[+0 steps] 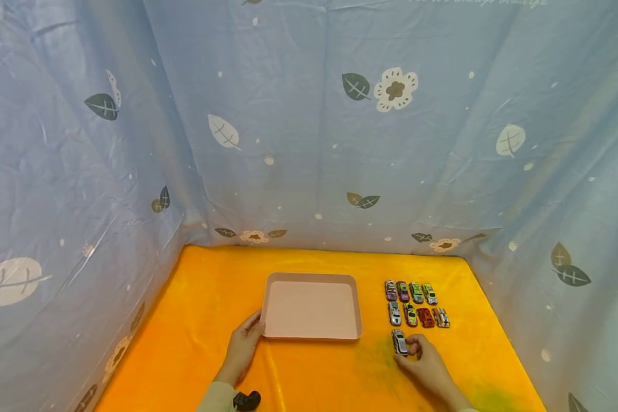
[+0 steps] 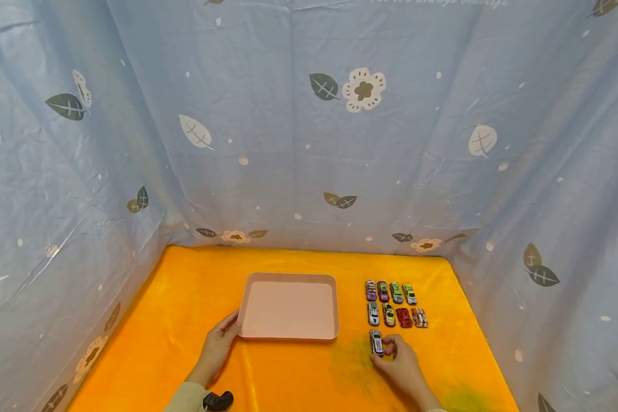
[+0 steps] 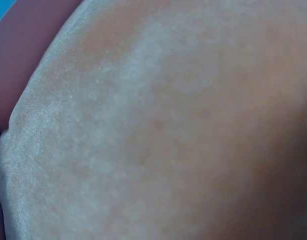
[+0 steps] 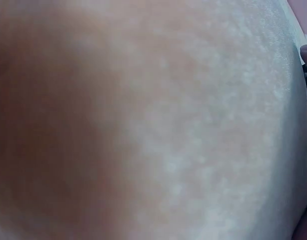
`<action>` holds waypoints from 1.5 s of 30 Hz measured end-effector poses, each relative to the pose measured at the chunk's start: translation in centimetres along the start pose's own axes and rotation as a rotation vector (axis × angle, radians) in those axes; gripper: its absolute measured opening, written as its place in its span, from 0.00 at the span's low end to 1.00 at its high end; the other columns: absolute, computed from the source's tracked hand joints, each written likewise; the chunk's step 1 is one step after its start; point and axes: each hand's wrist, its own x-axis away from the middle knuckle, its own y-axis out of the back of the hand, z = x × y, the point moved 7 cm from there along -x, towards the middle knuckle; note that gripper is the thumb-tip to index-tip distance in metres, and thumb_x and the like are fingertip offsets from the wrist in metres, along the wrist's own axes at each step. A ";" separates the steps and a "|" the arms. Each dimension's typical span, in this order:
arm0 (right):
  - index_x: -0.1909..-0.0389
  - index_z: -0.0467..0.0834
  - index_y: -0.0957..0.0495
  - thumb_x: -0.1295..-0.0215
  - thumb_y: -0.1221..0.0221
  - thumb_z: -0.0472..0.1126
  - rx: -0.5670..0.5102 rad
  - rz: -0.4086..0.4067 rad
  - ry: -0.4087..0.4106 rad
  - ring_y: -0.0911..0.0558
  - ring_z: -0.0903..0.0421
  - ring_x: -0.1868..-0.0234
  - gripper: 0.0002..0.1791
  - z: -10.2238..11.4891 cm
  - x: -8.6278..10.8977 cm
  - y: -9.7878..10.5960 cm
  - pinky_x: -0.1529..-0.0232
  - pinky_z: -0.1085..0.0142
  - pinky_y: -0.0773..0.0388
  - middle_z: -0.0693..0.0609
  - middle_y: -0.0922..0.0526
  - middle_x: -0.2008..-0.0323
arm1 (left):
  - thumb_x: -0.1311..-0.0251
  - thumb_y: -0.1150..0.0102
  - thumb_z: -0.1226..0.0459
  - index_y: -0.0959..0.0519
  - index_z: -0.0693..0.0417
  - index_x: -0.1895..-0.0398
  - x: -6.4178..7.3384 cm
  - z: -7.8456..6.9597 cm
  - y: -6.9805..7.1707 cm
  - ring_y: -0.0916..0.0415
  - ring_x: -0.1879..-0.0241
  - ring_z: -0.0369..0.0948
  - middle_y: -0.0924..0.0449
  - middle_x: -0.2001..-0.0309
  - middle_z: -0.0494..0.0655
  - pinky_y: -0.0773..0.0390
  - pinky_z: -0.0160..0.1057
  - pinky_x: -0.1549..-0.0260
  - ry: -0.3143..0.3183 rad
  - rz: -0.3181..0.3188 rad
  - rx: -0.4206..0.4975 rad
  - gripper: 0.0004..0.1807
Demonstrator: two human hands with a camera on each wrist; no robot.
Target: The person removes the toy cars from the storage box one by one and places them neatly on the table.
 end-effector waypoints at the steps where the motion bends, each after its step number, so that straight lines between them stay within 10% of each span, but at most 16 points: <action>1: 0.54 0.40 0.28 0.50 0.27 0.51 -0.006 0.000 0.001 0.34 0.58 0.71 0.30 0.1 0.0 0.0 0.72 0.69 0.35 0.50 0.30 0.69 | 0.32 0.45 0.52 0.32 0.48 0.30 0.0 0.0 0.1 0.34 0.35 0.46 0.31 0.34 0.50 0.27 0.38 0.43 0.001 0.001 -0.003 0.29; 45: 0.53 0.41 0.30 0.46 0.31 0.56 -0.085 0.002 -0.019 0.32 0.56 0.69 0.30 0.6 0.6 0.8 0.71 0.67 0.33 0.49 0.31 0.68 | 0.36 0.40 0.52 0.24 0.40 0.37 -0.3 0.2 0.5 0.37 0.34 0.43 0.26 0.39 0.41 0.34 0.50 0.36 -0.002 -0.072 -0.048 0.24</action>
